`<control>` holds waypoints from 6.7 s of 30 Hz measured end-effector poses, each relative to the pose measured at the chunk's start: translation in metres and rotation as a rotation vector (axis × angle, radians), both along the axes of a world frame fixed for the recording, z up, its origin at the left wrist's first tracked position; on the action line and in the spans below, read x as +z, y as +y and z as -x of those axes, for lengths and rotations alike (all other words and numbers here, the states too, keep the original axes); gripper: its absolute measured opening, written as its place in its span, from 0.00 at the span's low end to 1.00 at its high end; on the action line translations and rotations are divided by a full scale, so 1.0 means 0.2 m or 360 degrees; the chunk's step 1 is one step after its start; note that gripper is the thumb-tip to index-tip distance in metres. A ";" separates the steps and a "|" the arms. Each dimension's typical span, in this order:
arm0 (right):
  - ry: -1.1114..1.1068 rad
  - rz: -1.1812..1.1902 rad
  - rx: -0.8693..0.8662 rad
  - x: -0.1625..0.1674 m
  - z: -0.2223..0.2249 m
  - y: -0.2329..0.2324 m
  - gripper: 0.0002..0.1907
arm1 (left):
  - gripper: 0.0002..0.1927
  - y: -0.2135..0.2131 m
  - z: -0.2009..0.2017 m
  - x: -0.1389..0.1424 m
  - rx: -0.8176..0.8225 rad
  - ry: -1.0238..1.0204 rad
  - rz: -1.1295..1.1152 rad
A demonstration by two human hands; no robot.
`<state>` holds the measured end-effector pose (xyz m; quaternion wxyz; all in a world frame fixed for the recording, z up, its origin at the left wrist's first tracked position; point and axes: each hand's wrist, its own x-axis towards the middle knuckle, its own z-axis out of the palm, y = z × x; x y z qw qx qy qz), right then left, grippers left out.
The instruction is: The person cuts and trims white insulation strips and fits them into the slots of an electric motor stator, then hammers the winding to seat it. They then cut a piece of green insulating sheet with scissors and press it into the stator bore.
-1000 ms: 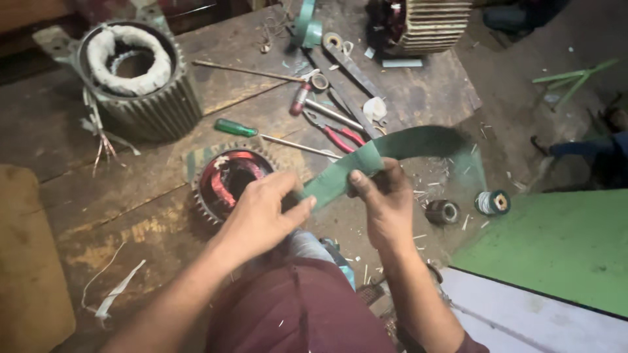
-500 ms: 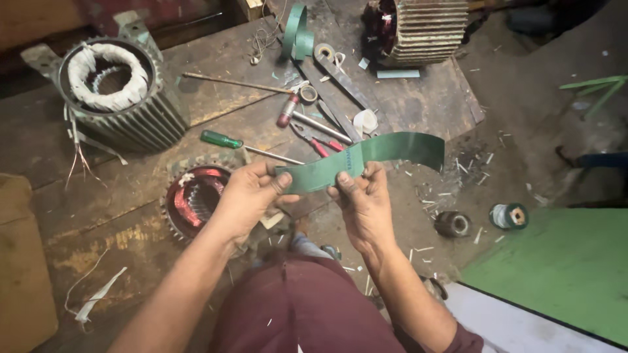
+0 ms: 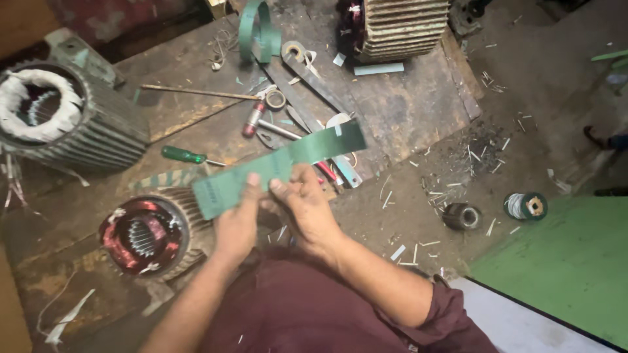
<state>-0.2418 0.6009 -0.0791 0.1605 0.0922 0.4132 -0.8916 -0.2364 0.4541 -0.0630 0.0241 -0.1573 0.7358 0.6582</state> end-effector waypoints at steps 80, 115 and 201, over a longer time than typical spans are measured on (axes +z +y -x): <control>-0.0005 -0.0432 0.0172 -0.06 0.30 0.56 0.11 | 0.20 0.22 0.45 -0.06 -0.0431 -0.0082 -0.0463; 0.0355 -0.1046 0.0197 0.04 0.17 0.39 0.15 | 0.22 0.25 0.39 0.21 0.0043 0.0317 0.0412; 0.0705 -0.0525 0.0622 0.01 0.07 0.42 0.37 | 0.15 0.24 0.30 0.27 0.0242 0.0373 -0.0793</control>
